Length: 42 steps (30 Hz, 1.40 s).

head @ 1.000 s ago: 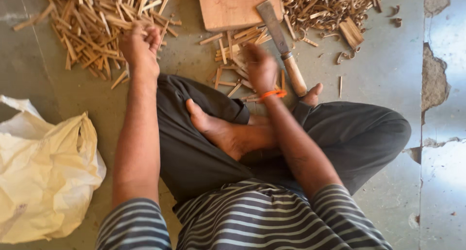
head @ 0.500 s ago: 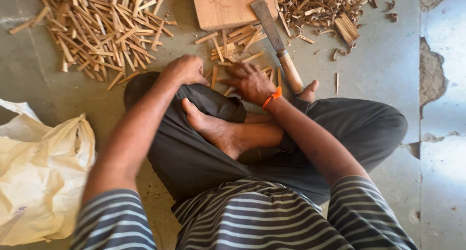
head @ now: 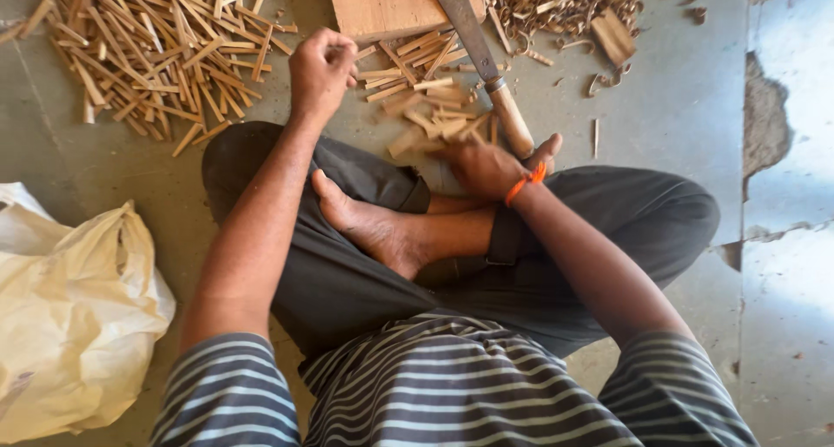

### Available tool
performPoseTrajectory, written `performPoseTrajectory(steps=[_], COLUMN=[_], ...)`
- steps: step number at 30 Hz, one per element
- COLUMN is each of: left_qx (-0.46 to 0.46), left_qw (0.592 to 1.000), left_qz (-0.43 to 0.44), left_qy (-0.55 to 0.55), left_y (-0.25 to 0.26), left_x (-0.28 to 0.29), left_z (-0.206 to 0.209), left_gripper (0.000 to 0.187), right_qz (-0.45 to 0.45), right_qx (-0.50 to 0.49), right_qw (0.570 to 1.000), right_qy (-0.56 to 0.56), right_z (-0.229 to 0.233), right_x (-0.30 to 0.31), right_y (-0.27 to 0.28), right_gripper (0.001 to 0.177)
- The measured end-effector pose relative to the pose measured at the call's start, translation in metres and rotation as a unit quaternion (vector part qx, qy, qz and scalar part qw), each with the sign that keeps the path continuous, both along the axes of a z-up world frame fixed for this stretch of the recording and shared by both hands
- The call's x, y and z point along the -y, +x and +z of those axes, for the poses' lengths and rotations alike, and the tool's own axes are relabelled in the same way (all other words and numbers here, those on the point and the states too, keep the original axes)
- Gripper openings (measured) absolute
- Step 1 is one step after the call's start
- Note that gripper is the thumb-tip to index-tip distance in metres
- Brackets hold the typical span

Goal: The person sits on the floor and uses a chisel to carve small wooden sticks on a wooden block. They repeatedly strike the chisel with their hand to shape the wood, creating a pile of finished sticks and wood shavings. The person occasionally pauses to gather the finished sticks and place them into a white plastic bag.

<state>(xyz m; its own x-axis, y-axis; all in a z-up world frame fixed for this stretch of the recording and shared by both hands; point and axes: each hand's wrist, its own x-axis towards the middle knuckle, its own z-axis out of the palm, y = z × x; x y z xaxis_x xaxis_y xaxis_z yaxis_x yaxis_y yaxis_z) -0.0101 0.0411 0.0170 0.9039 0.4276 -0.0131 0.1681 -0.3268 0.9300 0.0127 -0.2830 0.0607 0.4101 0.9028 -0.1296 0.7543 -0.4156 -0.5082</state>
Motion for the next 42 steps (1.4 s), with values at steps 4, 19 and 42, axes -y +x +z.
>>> performPoseTrajectory(steps=[4, 19, 42], left_qx=[0.055, 0.014, -0.225], left_qw=[0.965, 0.910, 0.932], left_qz=[0.002, -0.269, -0.273], left_qy=[0.256, 0.317, 0.081], left_y=[0.001, 0.054, -0.034], left_x=[0.004, 0.065, 0.127], left_z=[0.001, 0.008, 0.022], left_gripper=[0.018, 0.041, 0.011], right_qz=[-0.115, -0.370, -0.550], right_qx=[0.017, 0.022, -0.016], right_qw=[0.993, 0.924, 0.835], right_qy=[0.037, 0.097, -0.009], right_z=[-0.008, -0.036, -0.061], right_x=[-0.003, 0.041, 0.061], right_y=[0.020, 0.088, 0.102], right_gripper=[0.022, 0.050, 0.051])
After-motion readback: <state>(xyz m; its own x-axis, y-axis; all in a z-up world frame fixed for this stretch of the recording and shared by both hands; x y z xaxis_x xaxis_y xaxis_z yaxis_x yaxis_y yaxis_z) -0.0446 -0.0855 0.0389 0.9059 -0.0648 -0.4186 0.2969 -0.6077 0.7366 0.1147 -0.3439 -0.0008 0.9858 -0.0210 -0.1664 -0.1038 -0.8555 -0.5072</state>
